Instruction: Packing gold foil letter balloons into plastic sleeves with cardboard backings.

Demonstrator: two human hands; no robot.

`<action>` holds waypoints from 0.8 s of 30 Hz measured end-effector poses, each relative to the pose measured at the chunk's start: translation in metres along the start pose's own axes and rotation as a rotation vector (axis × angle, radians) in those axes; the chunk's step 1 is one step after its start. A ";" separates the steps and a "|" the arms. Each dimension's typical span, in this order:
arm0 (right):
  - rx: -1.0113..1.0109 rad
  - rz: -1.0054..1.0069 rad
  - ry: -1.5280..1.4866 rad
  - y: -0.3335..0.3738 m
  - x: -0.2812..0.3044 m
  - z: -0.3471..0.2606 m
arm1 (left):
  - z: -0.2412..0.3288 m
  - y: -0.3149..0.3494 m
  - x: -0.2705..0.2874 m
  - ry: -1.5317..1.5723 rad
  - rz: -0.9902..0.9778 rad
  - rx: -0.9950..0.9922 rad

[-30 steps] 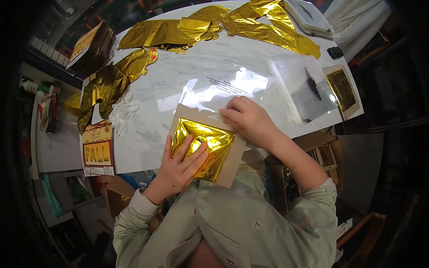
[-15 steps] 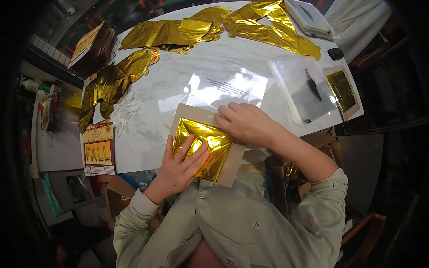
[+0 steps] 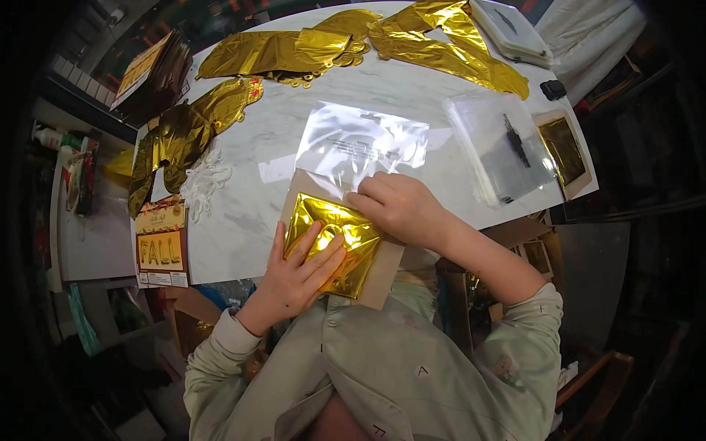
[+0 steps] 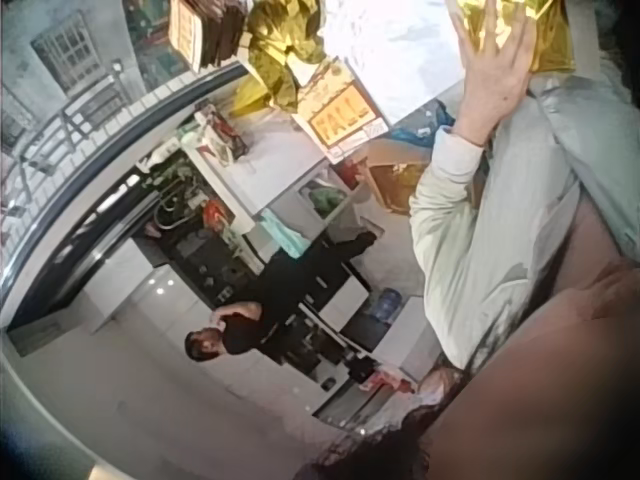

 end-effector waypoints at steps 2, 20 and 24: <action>0.017 0.009 -0.024 0.003 0.002 -0.003 | 0.001 -0.001 0.000 0.004 0.003 -0.001; 0.041 -0.113 0.160 0.019 0.018 0.001 | 0.008 -0.003 -0.008 -0.019 -0.029 0.070; 0.013 -0.144 0.185 0.041 0.024 0.008 | 0.008 -0.003 -0.009 -0.022 -0.007 0.076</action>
Point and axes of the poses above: each hand's wrist, its own y-axis away from the middle knuckle, its own x-axis out of the back of the hand, z = x × y, the point moved 10 cm from there along -y, towards the middle knuckle, and after that the axes turned 15 degrees about z, right-handed, at the moved point
